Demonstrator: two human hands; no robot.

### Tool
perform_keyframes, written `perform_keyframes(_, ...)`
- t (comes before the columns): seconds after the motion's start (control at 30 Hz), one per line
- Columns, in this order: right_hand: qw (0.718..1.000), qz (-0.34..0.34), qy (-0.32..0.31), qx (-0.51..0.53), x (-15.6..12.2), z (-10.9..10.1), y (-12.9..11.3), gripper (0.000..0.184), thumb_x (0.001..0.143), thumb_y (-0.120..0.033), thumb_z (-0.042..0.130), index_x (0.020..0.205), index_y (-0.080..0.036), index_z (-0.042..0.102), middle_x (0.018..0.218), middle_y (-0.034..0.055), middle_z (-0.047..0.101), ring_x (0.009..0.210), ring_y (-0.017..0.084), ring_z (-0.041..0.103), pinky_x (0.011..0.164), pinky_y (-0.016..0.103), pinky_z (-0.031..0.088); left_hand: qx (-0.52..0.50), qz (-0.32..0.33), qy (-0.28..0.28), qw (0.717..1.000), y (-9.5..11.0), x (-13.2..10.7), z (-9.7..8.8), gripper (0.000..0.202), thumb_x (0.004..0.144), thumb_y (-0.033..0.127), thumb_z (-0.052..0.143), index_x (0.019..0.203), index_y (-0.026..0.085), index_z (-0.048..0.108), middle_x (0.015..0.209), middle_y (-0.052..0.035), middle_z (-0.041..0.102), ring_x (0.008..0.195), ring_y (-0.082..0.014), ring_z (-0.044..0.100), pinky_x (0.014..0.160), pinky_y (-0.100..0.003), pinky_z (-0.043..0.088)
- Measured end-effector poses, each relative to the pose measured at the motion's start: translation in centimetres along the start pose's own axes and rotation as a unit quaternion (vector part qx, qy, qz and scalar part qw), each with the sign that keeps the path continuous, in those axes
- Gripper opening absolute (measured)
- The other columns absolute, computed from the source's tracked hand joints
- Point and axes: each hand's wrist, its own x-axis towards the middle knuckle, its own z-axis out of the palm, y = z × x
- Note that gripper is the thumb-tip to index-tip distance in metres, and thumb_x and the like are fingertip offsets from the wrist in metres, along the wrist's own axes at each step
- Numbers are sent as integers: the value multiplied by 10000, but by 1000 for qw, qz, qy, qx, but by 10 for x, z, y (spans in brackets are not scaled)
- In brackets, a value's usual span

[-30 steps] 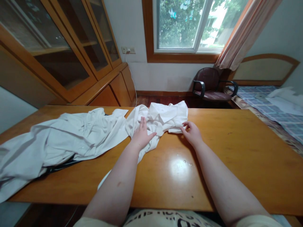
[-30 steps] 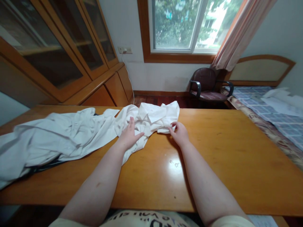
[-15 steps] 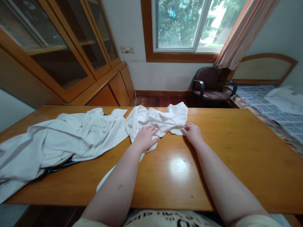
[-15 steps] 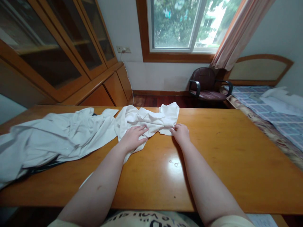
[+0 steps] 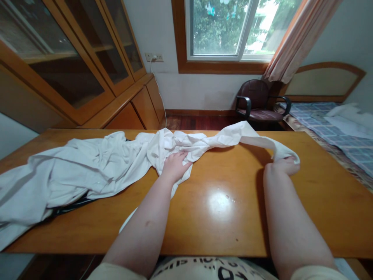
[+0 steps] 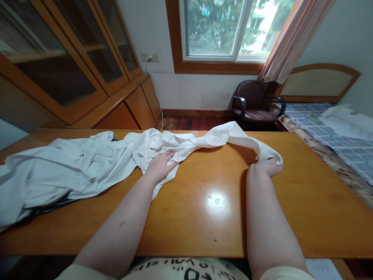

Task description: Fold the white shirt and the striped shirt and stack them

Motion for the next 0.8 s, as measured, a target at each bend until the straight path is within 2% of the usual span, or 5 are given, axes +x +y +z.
perform_keyframes(0.2,968,-183,123,-118,-10,-13,-23,501,793,-200,393,1290,-145,367,1355,213,378,1308,298,352,1104,485,197,-5,8,3,1000,-2,0,0,511,840,520,479,1294,296,546,1365,-15,531,1212,-289,475,1012,-426,367)
perform_keyframes(0.33,883,-354,-153,-267,-40,1,-23,508,793,-346,522,1260,-148,491,1353,186,454,1332,332,317,1096,566,139,0,8,-2,1000,-1,-1,0,514,842,525,477,1295,292,543,1370,-21,526,1214,-292,471,1007,-433,368)
perform_keyframes(0.43,829,-298,-335,-334,-46,15,-9,691,744,-413,605,1342,-112,433,1414,212,388,1312,332,349,1058,508,271,4,13,-7,1000,0,-1,-2,510,845,521,474,1295,289,541,1365,-19,530,1205,-295,477,996,-441,376)
perform_keyframes(0.6,788,-198,-365,-454,-30,17,13,566,708,-440,644,1186,-139,604,1254,194,547,1161,336,491,979,478,357,-2,13,-13,1000,1,-1,-4,500,846,509,480,1294,293,541,1356,-17,538,1195,-290,483,994,-439,374)
perform_keyframes(0.8,868,-135,-287,-382,-24,14,12,211,727,-366,571,756,-172,647,764,92,639,784,249,586,786,419,455,-4,3,-9,1000,1,-1,-2,472,836,504,493,1239,278,590,1305,-18,579,1170,-288,498,991,-427,378)
